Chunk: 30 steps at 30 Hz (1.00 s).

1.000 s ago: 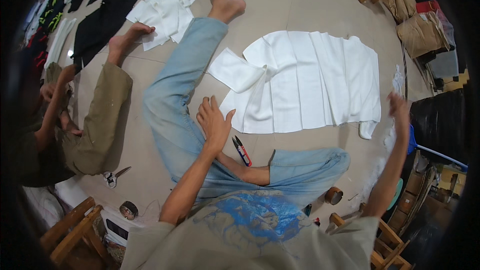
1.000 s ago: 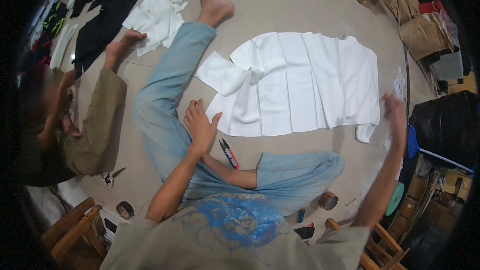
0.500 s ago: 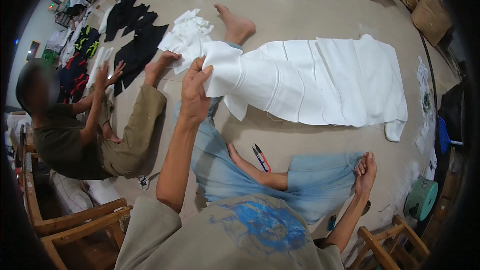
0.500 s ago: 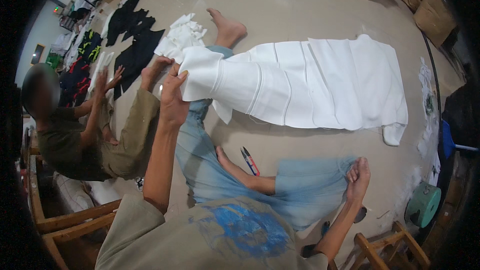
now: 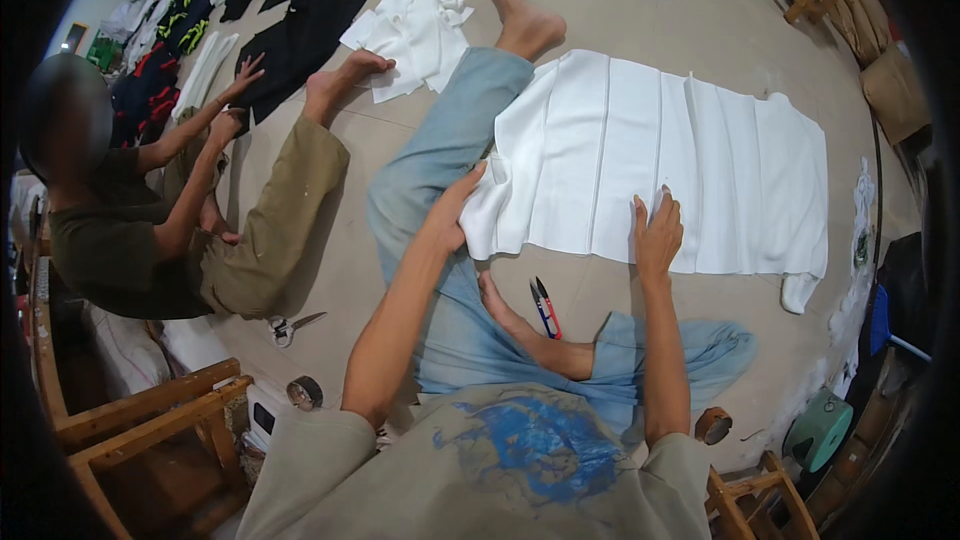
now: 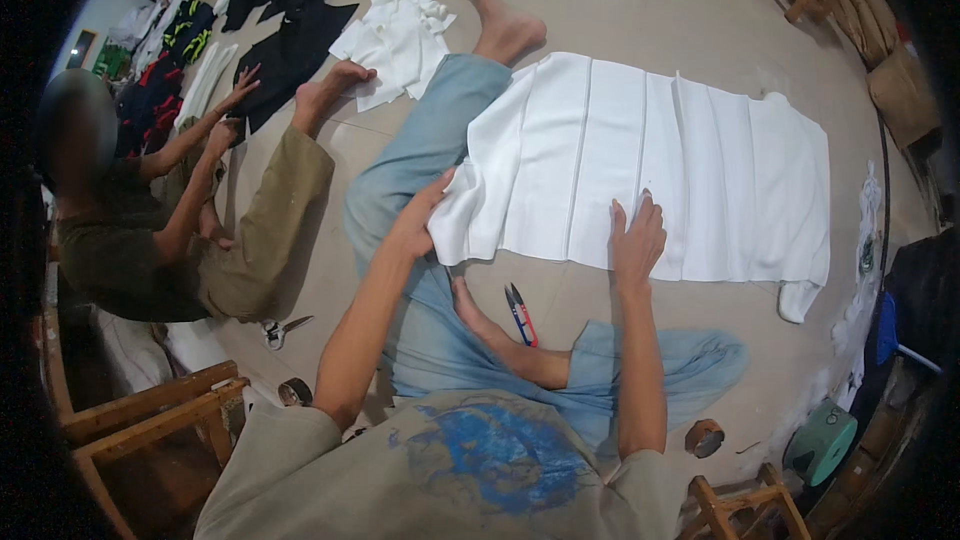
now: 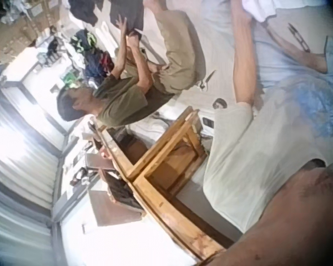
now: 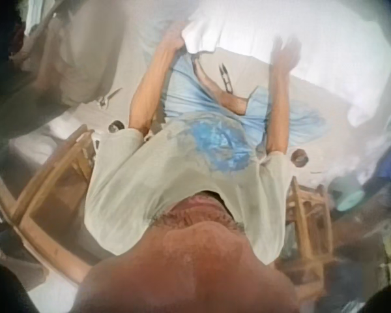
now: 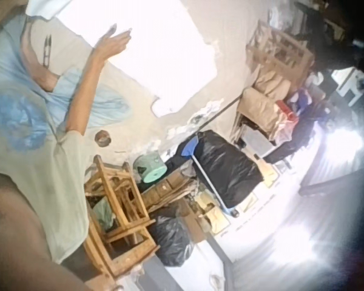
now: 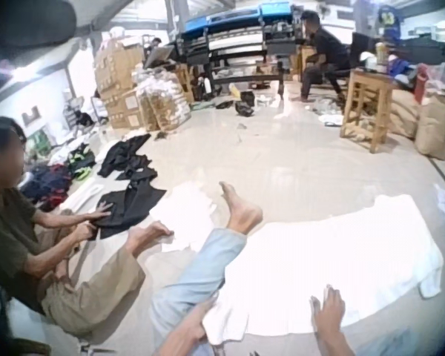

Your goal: The person sits on the floor and uses scissors to cut a large white fabric sheet into vertical strips. They repeatedly align the fabric, make cuts along the length, and separate the resulting pieces.

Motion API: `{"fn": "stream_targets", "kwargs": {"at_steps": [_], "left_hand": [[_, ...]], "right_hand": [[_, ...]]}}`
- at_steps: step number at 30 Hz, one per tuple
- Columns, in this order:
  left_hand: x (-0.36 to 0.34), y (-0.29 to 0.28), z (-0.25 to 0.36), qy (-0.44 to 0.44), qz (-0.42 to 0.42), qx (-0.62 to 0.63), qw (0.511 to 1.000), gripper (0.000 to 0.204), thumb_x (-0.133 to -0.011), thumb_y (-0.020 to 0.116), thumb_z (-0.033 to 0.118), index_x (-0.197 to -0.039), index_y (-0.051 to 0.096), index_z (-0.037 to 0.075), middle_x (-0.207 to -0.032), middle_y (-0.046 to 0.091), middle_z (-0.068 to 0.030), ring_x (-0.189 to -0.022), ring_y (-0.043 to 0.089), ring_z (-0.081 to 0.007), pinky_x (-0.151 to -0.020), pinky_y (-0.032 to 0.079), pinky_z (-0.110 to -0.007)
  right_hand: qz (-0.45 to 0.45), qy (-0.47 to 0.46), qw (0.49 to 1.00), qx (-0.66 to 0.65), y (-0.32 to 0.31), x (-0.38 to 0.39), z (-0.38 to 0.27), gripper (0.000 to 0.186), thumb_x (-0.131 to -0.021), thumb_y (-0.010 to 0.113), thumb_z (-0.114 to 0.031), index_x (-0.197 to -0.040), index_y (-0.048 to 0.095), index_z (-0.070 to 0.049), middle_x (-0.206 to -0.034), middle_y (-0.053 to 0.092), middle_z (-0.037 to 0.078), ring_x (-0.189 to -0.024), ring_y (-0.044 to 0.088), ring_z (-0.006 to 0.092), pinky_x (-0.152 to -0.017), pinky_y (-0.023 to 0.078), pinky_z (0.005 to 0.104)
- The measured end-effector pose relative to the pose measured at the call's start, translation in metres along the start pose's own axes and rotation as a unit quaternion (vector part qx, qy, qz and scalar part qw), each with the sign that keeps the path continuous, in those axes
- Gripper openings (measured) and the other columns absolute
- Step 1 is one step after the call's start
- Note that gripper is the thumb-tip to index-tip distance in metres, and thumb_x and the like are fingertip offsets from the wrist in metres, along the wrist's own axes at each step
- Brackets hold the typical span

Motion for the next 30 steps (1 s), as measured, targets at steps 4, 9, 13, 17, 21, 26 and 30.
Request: {"fn": "stream_targets", "kwargs": {"at_steps": [4,9,13,17,21,26,30], "left_hand": [[-0.022,-0.012,0.009,0.09,0.033,0.048,0.994,0.031,-0.102,0.065,0.028,-0.119,0.064,0.003,-0.112,0.07,-0.0106,-0.101,0.068,-0.0203,-0.089,0.057,-0.036],[0.018,-0.003,0.019,0.332,0.104,0.049,0.936,0.015,-0.104,0.057,0.021,-0.105,0.061,0.006,-0.103,0.068,-0.0052,-0.095,0.066,-0.0151,-0.085,0.053,-0.03],[-0.003,-0.008,-0.025,0.221,0.062,0.114,0.966,0.028,-0.103,0.06,0.031,-0.112,0.061,0.005,-0.114,0.068,-0.0068,-0.108,0.064,-0.0171,-0.097,0.051,-0.033],[-0.016,0.019,-0.051,0.034,0.125,-0.097,0.987,0.067,-0.099,0.067,0.038,-0.147,0.046,-0.005,-0.14,0.06,-0.0122,-0.124,0.059,-0.0221,-0.106,0.045,-0.033],[-0.021,0.022,-0.047,0.137,0.166,-0.331,0.919,0.055,-0.101,0.069,0.033,-0.13,0.06,-0.013,-0.121,0.07,-0.0183,-0.103,0.067,-0.0246,-0.092,0.05,-0.034],[0.03,0.033,-0.035,0.412,0.278,-0.296,0.816,0.042,-0.111,0.05,0.028,-0.12,0.065,-0.01,-0.109,0.071,-0.0162,-0.094,0.064,-0.0182,-0.085,0.051,-0.034],[0.067,0.008,-0.028,0.391,0.368,-0.231,0.811,0.047,-0.112,0.048,0.035,-0.119,0.062,-0.01,-0.108,0.07,-0.015,-0.095,0.066,-0.0195,-0.082,0.053,-0.034]], "right_hand": [[0.063,-0.06,0.991,0.105,0.015,-0.029,0.054,0.055,-0.101,0.062,-0.039,-0.14,0.056,0.0,-0.109,0.062,0.019,-0.096,0.062,0.0378,-0.082,0.049,0.0477],[0.015,0.019,0.989,0.146,-0.009,-0.043,0.121,0.052,-0.103,0.06,-0.038,-0.142,0.057,-0.005,-0.107,0.062,0.018,-0.094,0.063,0.0371,-0.083,0.049,0.0474],[0.029,0.011,0.994,0.108,-0.026,-0.045,0.152,0.049,-0.103,0.061,-0.034,-0.14,0.058,-0.001,-0.109,0.064,0.02,-0.095,0.064,0.0397,-0.083,0.05,0.0488],[0.089,0.01,0.995,0.04,-0.019,-0.054,0.128,0.055,-0.1,0.065,-0.035,-0.137,0.057,0.005,-0.116,0.065,0.024,-0.101,0.065,0.0399,-0.085,0.051,0.049],[0.005,-0.023,0.998,0.057,0.022,-0.06,0.036,0.062,-0.099,0.064,-0.046,-0.14,0.058,0.001,-0.107,0.064,0.017,-0.096,0.062,0.0331,-0.079,0.047,0.0464],[0.043,-0.005,0.991,0.127,0.038,-0.067,0.045,0.062,-0.1,0.061,-0.05,-0.139,0.061,-0.002,-0.094,0.058,0.01,-0.082,0.057,0.0259,-0.072,0.039,0.0417],[0.042,0.002,0.989,0.14,0.037,-0.074,0.053,0.061,-0.1,0.06,-0.049,-0.139,0.061,-0.002,-0.096,0.059,0.011,-0.085,0.059,0.0273,-0.073,0.042,0.0439]]}}
Point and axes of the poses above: each hand's wrist, its own x-axis away from the middle knuckle, its own y-axis out of the palm, z = x × y, the point moved 6 cm from there along -x, towards the middle knuckle
